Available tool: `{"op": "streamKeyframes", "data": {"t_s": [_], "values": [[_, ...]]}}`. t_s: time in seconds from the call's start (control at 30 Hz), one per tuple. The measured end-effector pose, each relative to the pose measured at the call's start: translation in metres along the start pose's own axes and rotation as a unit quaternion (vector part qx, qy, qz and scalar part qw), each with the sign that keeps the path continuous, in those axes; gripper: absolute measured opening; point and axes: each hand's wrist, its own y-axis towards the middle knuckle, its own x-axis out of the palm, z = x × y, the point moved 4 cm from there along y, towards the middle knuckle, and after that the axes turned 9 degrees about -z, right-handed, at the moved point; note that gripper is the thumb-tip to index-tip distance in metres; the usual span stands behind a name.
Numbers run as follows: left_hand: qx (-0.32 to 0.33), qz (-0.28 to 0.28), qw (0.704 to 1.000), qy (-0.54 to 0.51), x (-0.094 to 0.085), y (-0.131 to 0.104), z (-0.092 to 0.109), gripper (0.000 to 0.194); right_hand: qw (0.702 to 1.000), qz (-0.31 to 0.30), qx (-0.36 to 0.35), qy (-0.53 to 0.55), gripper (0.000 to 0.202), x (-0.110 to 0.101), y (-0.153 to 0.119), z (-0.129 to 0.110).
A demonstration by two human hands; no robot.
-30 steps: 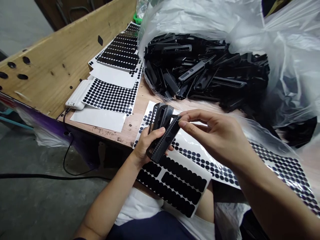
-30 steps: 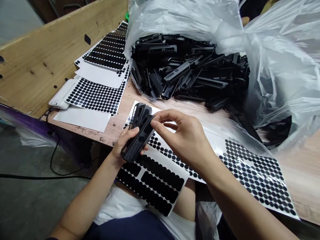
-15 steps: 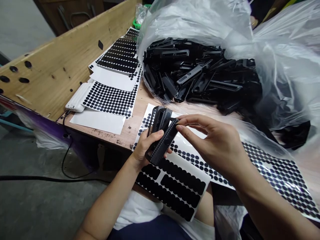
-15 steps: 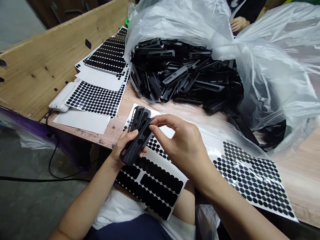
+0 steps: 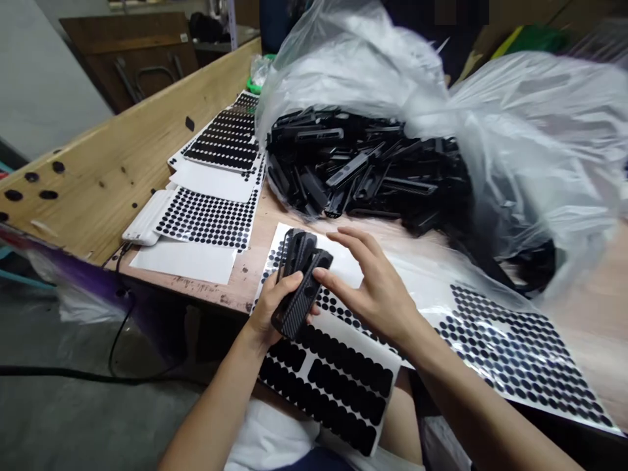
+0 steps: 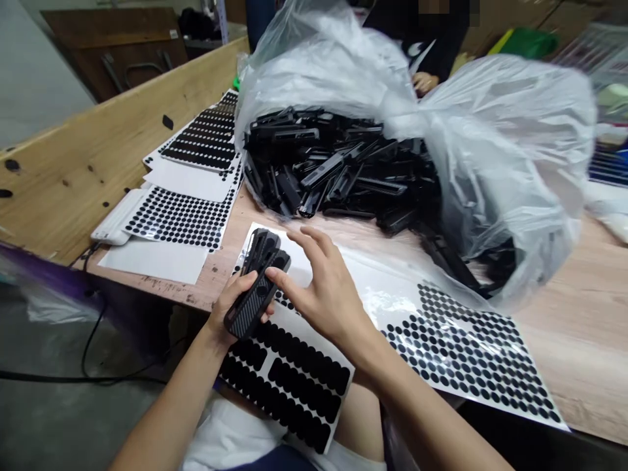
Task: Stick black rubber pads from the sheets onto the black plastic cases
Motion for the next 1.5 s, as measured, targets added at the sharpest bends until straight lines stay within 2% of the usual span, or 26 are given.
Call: {"op": "streamKeyframes", "data": {"t_s": [0.03, 0.1, 0.13, 0.2, 0.3, 0.37, 0.47, 0.57, 0.6, 0.67, 0.7, 0.77, 0.83, 0.93, 1.0, 1.03, 1.1, 1.2, 1.27, 1.33, 1.4, 1.43, 1.5], "values": [[-0.002, 0.001, 1.000, 0.007, 0.001, -0.001, 0.001, 0.052, 0.999, -0.002, 0.039, -0.006, 0.048, -0.004, 0.008, 0.014], [-0.004, 0.003, 1.000, 0.013, 0.002, -0.001, 0.002, 0.051, 0.983, 0.030, 0.171, -0.063, 0.039, -0.021, 0.024, 0.052], [0.001, 0.012, 1.000, 0.004, 0.001, -0.001, 0.003, 0.051, 0.956, 0.060, 0.265, -0.106, 0.036, -0.034, 0.030, 0.075], [0.014, 0.027, 0.999, -0.022, 0.001, 0.001, 0.005, 0.053, 0.911, 0.116, 0.368, -0.145, 0.043, -0.059, 0.038, 0.116], [0.046, 0.027, 0.998, -0.043, 0.002, 0.004, 0.007, 0.061, 0.879, 0.144, 0.432, -0.143, 0.053, -0.082, 0.039, 0.162], [0.061, 0.022, 0.997, -0.041, 0.003, 0.005, 0.008, 0.061, 0.873, 0.158, 0.444, -0.128, 0.048, -0.089, 0.030, 0.176], [0.062, 0.024, 0.997, -0.047, 0.002, 0.005, 0.007, 0.053, 0.873, 0.206, 0.427, -0.116, 0.035, -0.096, 0.002, 0.165], [0.057, 0.019, 0.996, -0.063, 0.002, 0.005, 0.006, 0.049, 0.885, 0.262, 0.371, -0.100, 0.037, -0.093, -0.031, 0.127], [0.057, 0.018, 0.996, -0.065, 0.003, 0.005, 0.006, 0.048, 0.900, 0.272, 0.333, -0.075, 0.039, -0.088, -0.039, 0.112], [0.056, 0.018, 0.996, -0.063, 0.003, 0.005, 0.006, 0.047, 0.942, 0.276, 0.186, 0.041, 0.030, -0.075, -0.049, 0.079], [0.055, 0.020, 0.996, -0.062, 0.004, 0.005, 0.005, 0.047, 0.954, 0.259, 0.106, 0.107, 0.020, -0.067, -0.051, 0.063], [0.044, 0.025, 0.997, -0.063, 0.004, 0.006, 0.004, 0.045, 0.956, 0.177, -0.020, 0.231, 0.008, -0.053, -0.047, 0.038], [0.034, 0.027, 0.997, -0.066, 0.002, 0.007, 0.002, 0.041, 0.945, 0.049, -0.068, 0.317, 0.009, -0.041, -0.036, 0.022], [0.025, 0.015, 0.997, -0.071, 0.000, 0.008, 0.001, 0.036, 0.904, -0.144, -0.086, 0.394, 0.018, -0.026, -0.017, 0.011], [0.010, 0.004, 0.997, -0.073, -0.002, 0.009, 0.000, 0.036, 0.873, -0.227, -0.087, 0.423, 0.029, -0.018, -0.006, 0.008], [0.002, -0.002, 0.997, -0.074, -0.003, 0.009, -0.001, 0.038, 0.865, -0.249, -0.081, 0.427, 0.033, -0.015, -0.001, 0.008], [0.003, -0.018, 0.997, -0.078, -0.004, 0.008, 0.000, 0.045, 0.878, -0.250, -0.064, 0.403, 0.036, -0.010, 0.009, 0.007], [0.028, -0.043, 0.996, -0.078, -0.001, 0.006, 0.002, 0.063, 0.918, -0.217, -0.082, 0.321, 0.047, -0.008, 0.018, 0.000], [0.042, -0.039, 0.996, -0.073, 0.000, 0.005, 0.003, 0.073, 0.935, -0.190, -0.105, 0.282, 0.060, -0.008, 0.021, -0.004], [0.047, -0.027, 0.996, -0.069, 0.000, 0.004, 0.003, 0.077, 0.958, -0.138, -0.082, 0.238, 0.064, -0.008, 0.019, 0.000], [0.052, -0.022, 0.996, -0.068, 0.000, 0.004, 0.002, 0.075, 0.981, -0.078, -0.003, 0.176, 0.046, -0.007, 0.013, 0.012], [0.055, -0.021, 0.996, -0.067, 0.000, 0.005, 0.002, 0.074, 0.987, -0.068, 0.046, 0.138, 0.035, -0.004, 0.007, 0.019], [0.061, -0.018, 0.996, -0.064, 0.000, 0.005, 0.000, 0.071, 0.986, -0.110, 0.117, 0.055, 0.022, 0.006, -0.005, 0.031]]}}
